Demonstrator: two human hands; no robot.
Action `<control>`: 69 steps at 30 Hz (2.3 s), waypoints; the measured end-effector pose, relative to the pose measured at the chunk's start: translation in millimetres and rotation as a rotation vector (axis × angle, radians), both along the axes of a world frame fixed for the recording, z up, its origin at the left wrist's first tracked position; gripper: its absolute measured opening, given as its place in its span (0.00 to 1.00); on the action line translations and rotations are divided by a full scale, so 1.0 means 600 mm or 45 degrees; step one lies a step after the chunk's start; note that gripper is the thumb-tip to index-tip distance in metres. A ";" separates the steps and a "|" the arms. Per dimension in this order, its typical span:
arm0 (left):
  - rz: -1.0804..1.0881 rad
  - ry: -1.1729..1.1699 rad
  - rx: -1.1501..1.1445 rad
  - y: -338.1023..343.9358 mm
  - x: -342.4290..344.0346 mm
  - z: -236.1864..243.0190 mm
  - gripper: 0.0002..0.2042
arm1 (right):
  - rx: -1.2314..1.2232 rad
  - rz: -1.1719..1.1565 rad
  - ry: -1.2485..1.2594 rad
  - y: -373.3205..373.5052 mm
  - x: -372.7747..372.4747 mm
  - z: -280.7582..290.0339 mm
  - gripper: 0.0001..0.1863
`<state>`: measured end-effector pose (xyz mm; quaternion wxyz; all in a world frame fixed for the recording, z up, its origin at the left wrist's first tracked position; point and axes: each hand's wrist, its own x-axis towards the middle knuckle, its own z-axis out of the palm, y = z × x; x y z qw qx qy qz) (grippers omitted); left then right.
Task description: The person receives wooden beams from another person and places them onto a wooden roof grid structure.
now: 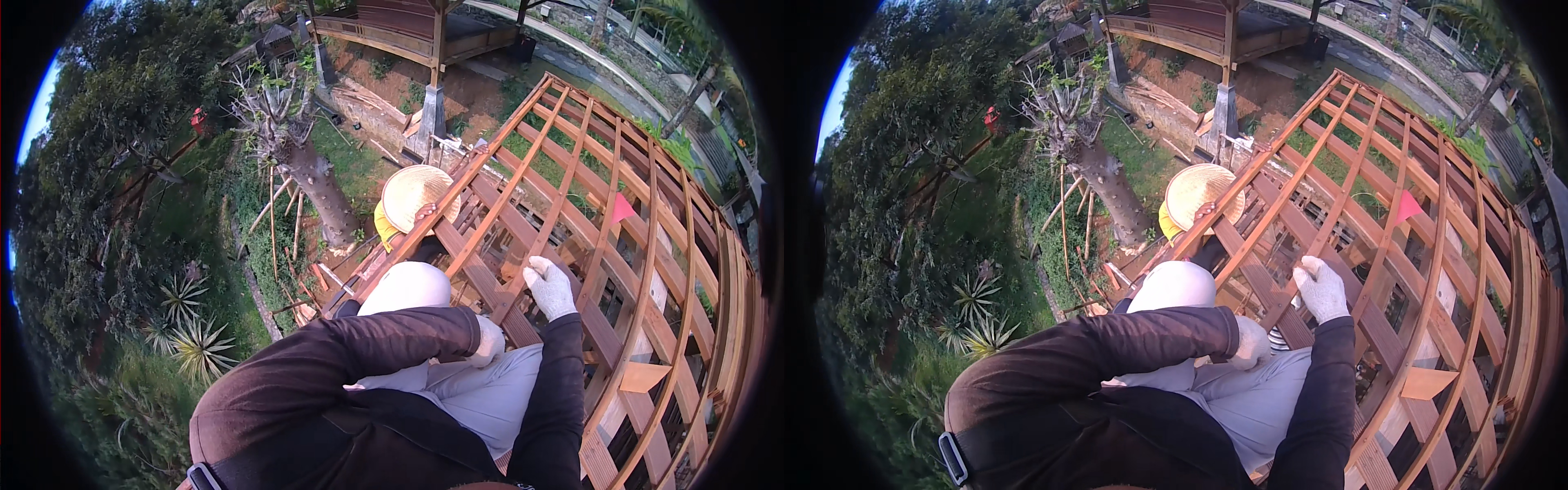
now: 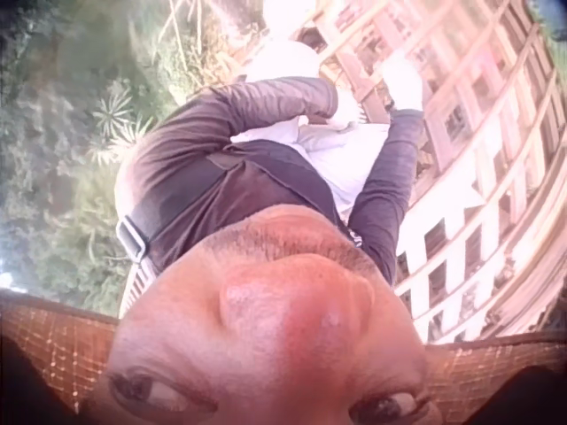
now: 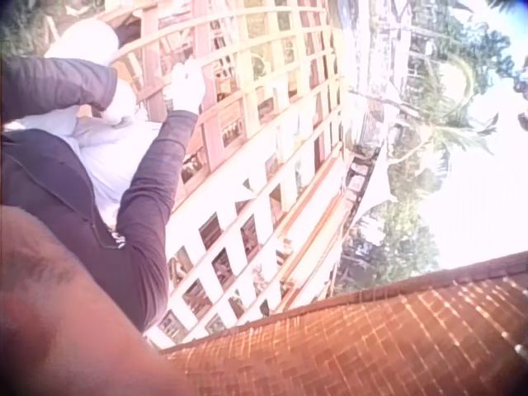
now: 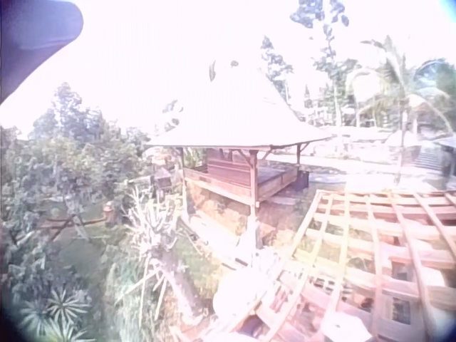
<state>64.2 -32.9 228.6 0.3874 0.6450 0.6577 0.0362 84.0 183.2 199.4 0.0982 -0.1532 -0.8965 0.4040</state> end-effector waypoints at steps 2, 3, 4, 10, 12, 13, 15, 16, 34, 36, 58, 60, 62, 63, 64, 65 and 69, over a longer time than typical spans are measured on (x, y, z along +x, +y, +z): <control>-0.015 -0.013 -0.042 -0.004 -0.001 -0.006 0.15 | -0.316 -0.011 -0.416 -0.034 0.005 0.051 0.24; 0.004 -0.012 -0.048 -0.010 -0.003 0.000 0.16 | -0.312 0.008 -0.418 -0.034 0.000 0.041 0.24; 0.021 -0.012 -0.049 -0.015 -0.005 -0.004 0.16 | -0.108 0.117 -0.412 -0.030 -0.002 0.022 0.25; 0.006 -0.020 -0.045 -0.014 -0.002 -0.010 0.17 | -0.001 0.162 -0.436 -0.046 0.005 0.044 0.26; -0.018 -0.052 0.009 -0.009 -0.003 -0.005 0.18 | -0.102 0.057 -0.458 -0.037 0.016 0.051 0.26; -0.002 -0.043 -0.005 -0.003 -0.002 -0.004 0.18 | -0.063 0.070 -0.435 -0.021 0.020 0.034 0.26; 0.030 -0.108 -0.047 -0.002 -0.005 -0.020 0.15 | -0.005 0.126 -0.393 -0.003 0.015 0.001 0.26; 0.034 -0.151 -0.080 -0.005 -0.009 -0.015 0.14 | 0.015 0.158 -0.386 -0.002 0.012 -0.006 0.27; 0.095 -0.013 -0.016 -0.015 -0.001 -0.009 0.17 | 0.052 0.133 -0.364 -0.026 0.019 0.040 0.30; 0.094 0.037 -0.040 -0.012 -0.003 0.008 0.18 | 0.051 0.109 -0.387 -0.029 0.016 0.047 0.29; -0.538 0.453 0.431 0.061 0.067 0.346 0.12 | 0.219 0.320 -0.576 -0.022 -0.046 -0.025 0.25; -0.666 0.410 0.509 0.051 0.096 0.370 0.12 | 0.265 0.339 -0.517 -0.019 -0.032 -0.015 0.25; -0.789 0.369 0.572 0.042 0.118 0.391 0.12 | 0.213 0.263 -0.564 -0.009 -0.021 -0.007 0.27; -0.821 0.350 0.590 0.036 0.125 0.397 0.12 | 0.214 0.256 -0.570 -0.007 -0.023 -0.010 0.27; -0.846 0.333 0.595 0.030 0.128 0.401 0.11 | 0.194 0.260 -0.529 -0.009 -0.026 -0.013 0.26; -0.915 0.312 0.632 0.028 0.134 0.410 0.11 | 0.186 0.207 -0.499 0.011 -0.008 -0.010 0.26; -0.968 0.289 0.628 -0.001 0.138 0.417 0.11 | 0.173 0.263 -0.520 0.000 -0.027 -0.015 0.29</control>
